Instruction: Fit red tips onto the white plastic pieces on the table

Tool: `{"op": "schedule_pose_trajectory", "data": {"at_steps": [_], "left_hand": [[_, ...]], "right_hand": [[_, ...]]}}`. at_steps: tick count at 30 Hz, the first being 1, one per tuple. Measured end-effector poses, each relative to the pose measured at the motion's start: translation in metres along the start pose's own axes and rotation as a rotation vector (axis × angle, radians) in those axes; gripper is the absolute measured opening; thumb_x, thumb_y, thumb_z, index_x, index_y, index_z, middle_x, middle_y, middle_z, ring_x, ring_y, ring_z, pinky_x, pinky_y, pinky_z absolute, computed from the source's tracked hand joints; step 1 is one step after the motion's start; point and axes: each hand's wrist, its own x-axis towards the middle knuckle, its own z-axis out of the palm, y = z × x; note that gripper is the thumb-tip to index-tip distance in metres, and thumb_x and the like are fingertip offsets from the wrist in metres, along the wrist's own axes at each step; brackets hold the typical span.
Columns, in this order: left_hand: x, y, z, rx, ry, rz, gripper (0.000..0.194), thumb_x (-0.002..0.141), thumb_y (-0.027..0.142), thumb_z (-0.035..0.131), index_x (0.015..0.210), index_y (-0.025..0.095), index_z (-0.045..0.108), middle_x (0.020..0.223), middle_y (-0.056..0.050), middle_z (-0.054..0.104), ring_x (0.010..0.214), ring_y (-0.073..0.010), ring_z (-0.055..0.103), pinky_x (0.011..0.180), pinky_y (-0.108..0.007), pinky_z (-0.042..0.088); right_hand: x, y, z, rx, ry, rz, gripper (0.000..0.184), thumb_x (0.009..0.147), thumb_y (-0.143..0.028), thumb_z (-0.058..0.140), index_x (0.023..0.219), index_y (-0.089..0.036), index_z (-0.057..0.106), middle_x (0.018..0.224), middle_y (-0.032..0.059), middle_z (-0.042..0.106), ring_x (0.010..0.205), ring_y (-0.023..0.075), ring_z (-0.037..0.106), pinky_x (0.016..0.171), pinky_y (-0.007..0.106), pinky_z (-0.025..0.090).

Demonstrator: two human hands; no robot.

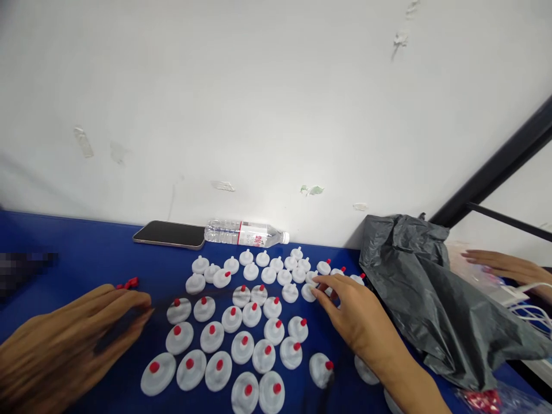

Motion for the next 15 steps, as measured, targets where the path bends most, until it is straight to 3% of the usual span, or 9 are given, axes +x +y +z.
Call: {"op": "schedule_pose_trajectory", "data": {"at_steps": [2, 5, 7, 11, 15], "left_hand": [[0.012, 0.016, -0.009, -0.011, 0.094, 0.082, 0.044, 0.117, 0.030, 0.028, 0.107, 0.036, 0.070, 0.091, 0.003, 0.082, 0.080, -0.0255, 0.081, 0.077, -0.040, 0.071], [0.030, 0.035, -0.019, -0.069, 0.179, 0.014, 0.039, 0.120, 0.037, 0.029, 0.116, 0.033, 0.068, 0.097, 0.002, 0.084, 0.076, -0.0226, 0.084, 0.054, -0.036, 0.065], [0.037, 0.042, -0.024, -0.131, 0.215, 0.027, 0.045, 0.121, 0.037, 0.028, 0.109, 0.031, 0.070, 0.091, 0.003, 0.084, 0.070, -0.0203, 0.084, 0.048, -0.033, 0.062], [0.041, 0.046, -0.030, -0.211, 0.261, 0.049, 0.058, 0.122, 0.036, 0.019, 0.100, 0.028, 0.072, 0.080, 0.004, 0.083, 0.063, -0.0157, 0.082, 0.048, -0.027, 0.061], [0.035, 0.050, -0.028, -0.317, 0.317, 0.040, 0.044, 0.123, 0.039, 0.030, 0.110, 0.030, 0.071, 0.090, 0.005, 0.087, 0.072, -0.0107, 0.084, 0.059, -0.018, 0.063]], "right_hand": [[0.000, -0.002, 0.001, 0.020, -0.001, -0.028, 0.019, 0.092, -0.044, 0.065, 0.091, -0.037, 0.082, 0.085, -0.0012, 0.088, 0.069, 0.0282, 0.082, 0.073, 0.043, 0.071], [-0.001, -0.008, -0.004, 0.045, 0.033, -0.051, 0.020, 0.093, -0.043, 0.061, 0.086, -0.038, 0.079, 0.095, -0.0008, 0.089, 0.074, 0.0278, 0.084, 0.065, 0.039, 0.070], [-0.003, -0.012, -0.009, 0.060, 0.089, -0.040, 0.018, 0.095, -0.044, 0.059, 0.091, -0.039, 0.075, 0.110, 0.0012, 0.090, 0.080, 0.0286, 0.087, 0.060, 0.037, 0.070], [-0.009, -0.023, -0.011, 0.094, 0.135, -0.070, 0.010, 0.098, -0.047, 0.060, 0.094, -0.044, 0.069, 0.116, -0.0052, 0.089, 0.093, 0.0301, 0.088, 0.081, 0.042, 0.075], [-0.025, -0.046, -0.006, 0.078, 0.053, -0.218, 0.019, 0.102, -0.046, 0.059, 0.115, -0.056, 0.070, 0.115, -0.0125, 0.088, 0.098, 0.0265, 0.087, 0.082, 0.037, 0.076]]}}
